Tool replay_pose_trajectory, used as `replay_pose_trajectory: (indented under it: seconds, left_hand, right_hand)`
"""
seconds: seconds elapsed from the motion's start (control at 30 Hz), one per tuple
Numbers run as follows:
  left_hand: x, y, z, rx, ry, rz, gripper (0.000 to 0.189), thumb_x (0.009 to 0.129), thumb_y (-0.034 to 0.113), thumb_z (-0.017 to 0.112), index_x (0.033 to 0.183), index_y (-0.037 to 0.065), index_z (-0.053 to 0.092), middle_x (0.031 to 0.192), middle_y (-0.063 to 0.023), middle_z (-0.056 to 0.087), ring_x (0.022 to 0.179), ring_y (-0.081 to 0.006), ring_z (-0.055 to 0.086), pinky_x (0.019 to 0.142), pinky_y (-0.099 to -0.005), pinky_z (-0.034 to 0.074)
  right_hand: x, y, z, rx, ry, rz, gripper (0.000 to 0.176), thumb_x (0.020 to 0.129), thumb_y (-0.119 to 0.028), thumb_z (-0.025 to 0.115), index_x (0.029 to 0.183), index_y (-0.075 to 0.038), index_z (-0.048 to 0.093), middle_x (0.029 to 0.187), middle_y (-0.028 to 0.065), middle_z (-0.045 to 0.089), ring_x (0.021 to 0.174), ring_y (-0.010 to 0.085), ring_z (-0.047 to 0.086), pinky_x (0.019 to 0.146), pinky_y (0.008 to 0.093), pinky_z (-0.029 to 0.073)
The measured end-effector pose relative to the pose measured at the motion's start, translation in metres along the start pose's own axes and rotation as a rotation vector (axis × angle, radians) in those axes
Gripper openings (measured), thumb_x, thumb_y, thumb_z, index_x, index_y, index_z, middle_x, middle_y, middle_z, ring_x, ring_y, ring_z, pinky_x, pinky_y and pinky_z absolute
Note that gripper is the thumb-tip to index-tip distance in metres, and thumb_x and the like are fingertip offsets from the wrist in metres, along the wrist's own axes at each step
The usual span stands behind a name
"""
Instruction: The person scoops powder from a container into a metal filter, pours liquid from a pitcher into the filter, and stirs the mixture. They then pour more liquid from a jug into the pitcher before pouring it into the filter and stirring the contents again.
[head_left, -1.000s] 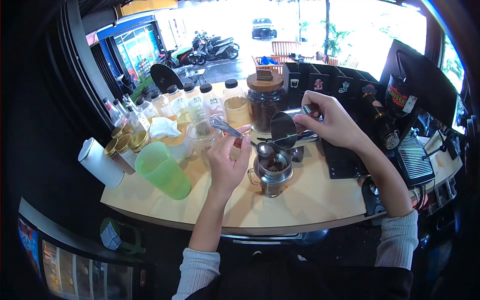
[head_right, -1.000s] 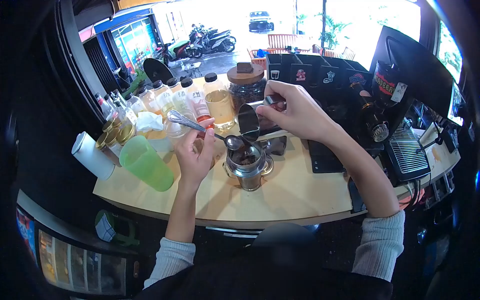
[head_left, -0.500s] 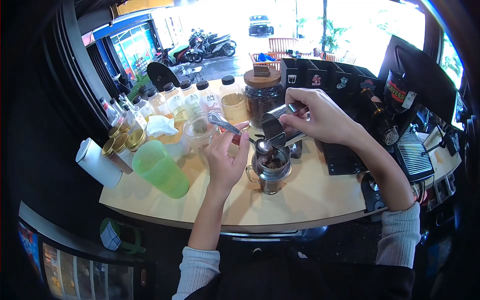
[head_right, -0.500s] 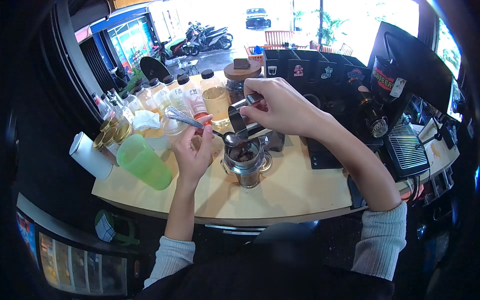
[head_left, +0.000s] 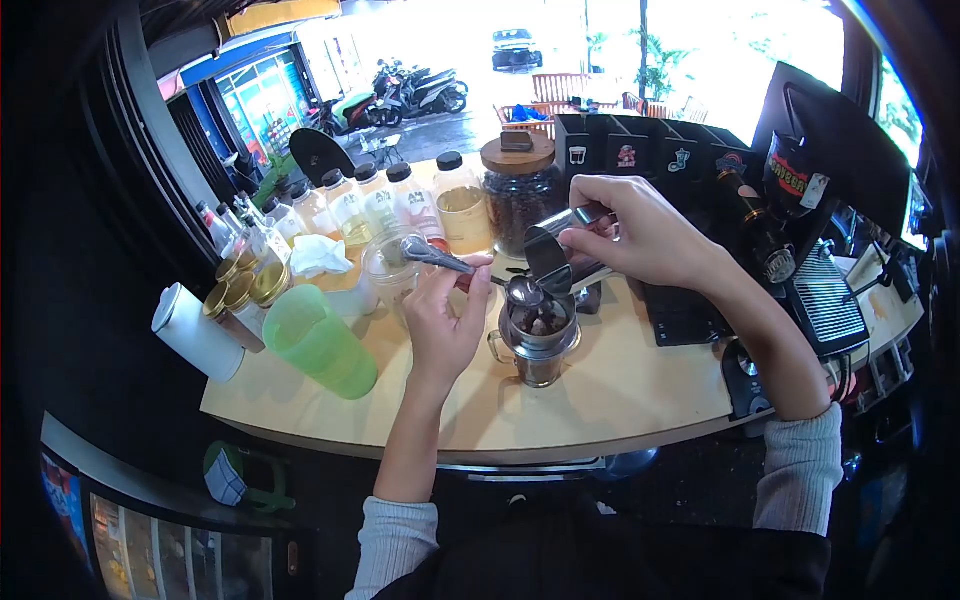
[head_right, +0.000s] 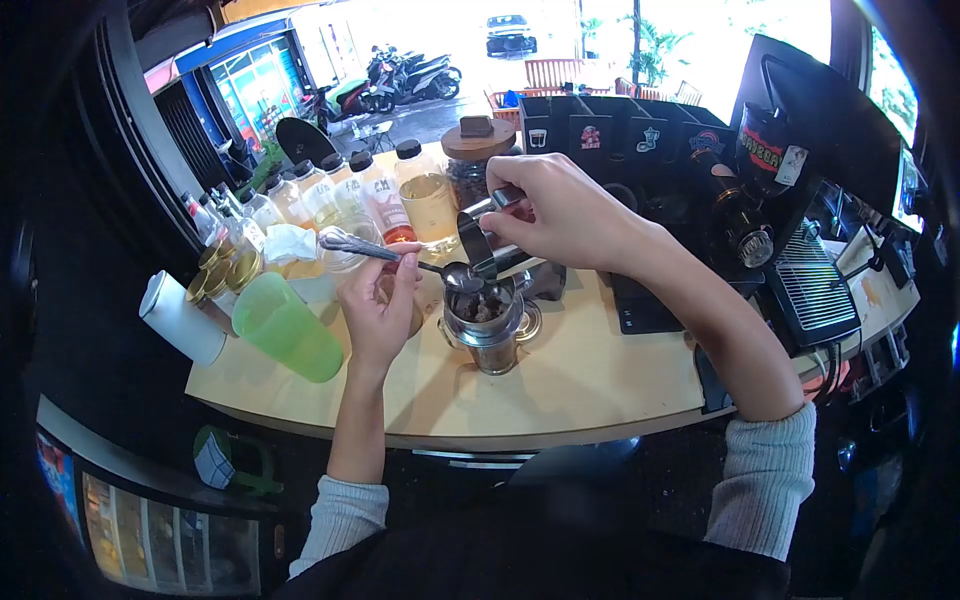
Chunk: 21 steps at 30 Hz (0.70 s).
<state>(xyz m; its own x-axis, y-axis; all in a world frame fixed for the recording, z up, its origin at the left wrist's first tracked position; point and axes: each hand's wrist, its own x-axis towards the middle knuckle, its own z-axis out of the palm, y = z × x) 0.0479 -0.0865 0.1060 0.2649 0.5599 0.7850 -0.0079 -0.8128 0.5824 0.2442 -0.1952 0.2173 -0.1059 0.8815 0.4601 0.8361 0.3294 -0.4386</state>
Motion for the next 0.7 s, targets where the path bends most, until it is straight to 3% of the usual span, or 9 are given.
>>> replay_pose_trajectory:
  seconds: [0.03,0.1,0.37,0.7]
  left_hand:
    - [0.000,-0.001,-0.001,-0.019,-0.006,-0.006,0.013,0.087,0.007,0.064,0.097,-0.001,0.068,0.075,-0.0097,0.067,0.066,-0.0149,0.065,0.062,-0.0271,0.048]
    - [-0.001,-0.004,-0.003,-0.037,-0.012,-0.012,0.012,0.088,0.008,0.064,0.095,-0.001,0.068,0.077,-0.0100,0.068,0.067,-0.0151,0.065,0.063,-0.0270,0.048]
    - [-0.006,-0.009,-0.004,-0.324,-0.113,-0.085,0.012,0.092,0.007,0.058,0.097,-0.003,0.064,0.084,-0.0076,0.066,0.077,-0.0124,0.064,0.073,-0.0262,0.051]
    - [-0.012,-0.009,-0.002,-0.368,-0.161,-0.140,0.014,0.094,0.006,0.055,0.099,-0.005,0.062,0.088,-0.0087,0.065,0.080,-0.0122,0.064,0.074,-0.0265,0.052]
  right_hand:
    - [-0.001,0.002,0.000,0.000,0.001,0.000,0.028,0.082,-0.017,0.068,0.079,0.003,0.048,0.064,0.0138,0.054,0.058,0.0204,0.054,0.056,0.0327,0.044]
    - [-0.003,0.004,0.000,0.019,0.023,-0.011,0.029,0.084,-0.016,0.067,0.077,-0.001,0.044,0.061,0.0031,0.042,0.057,0.0095,0.046,0.052,0.0275,0.040]
    - [-0.004,0.005,-0.007,-0.047,0.052,-0.037,0.030,0.084,-0.017,0.067,0.077,-0.001,0.043,0.062,0.0049,0.041,0.057,0.0104,0.045,0.053,0.0284,0.040]
    - [0.005,-0.007,-0.005,-0.072,0.033,-0.109,0.029,0.084,-0.018,0.067,0.080,-0.001,0.045,0.063,0.0052,0.044,0.059,0.0123,0.046,0.054,0.0296,0.038]
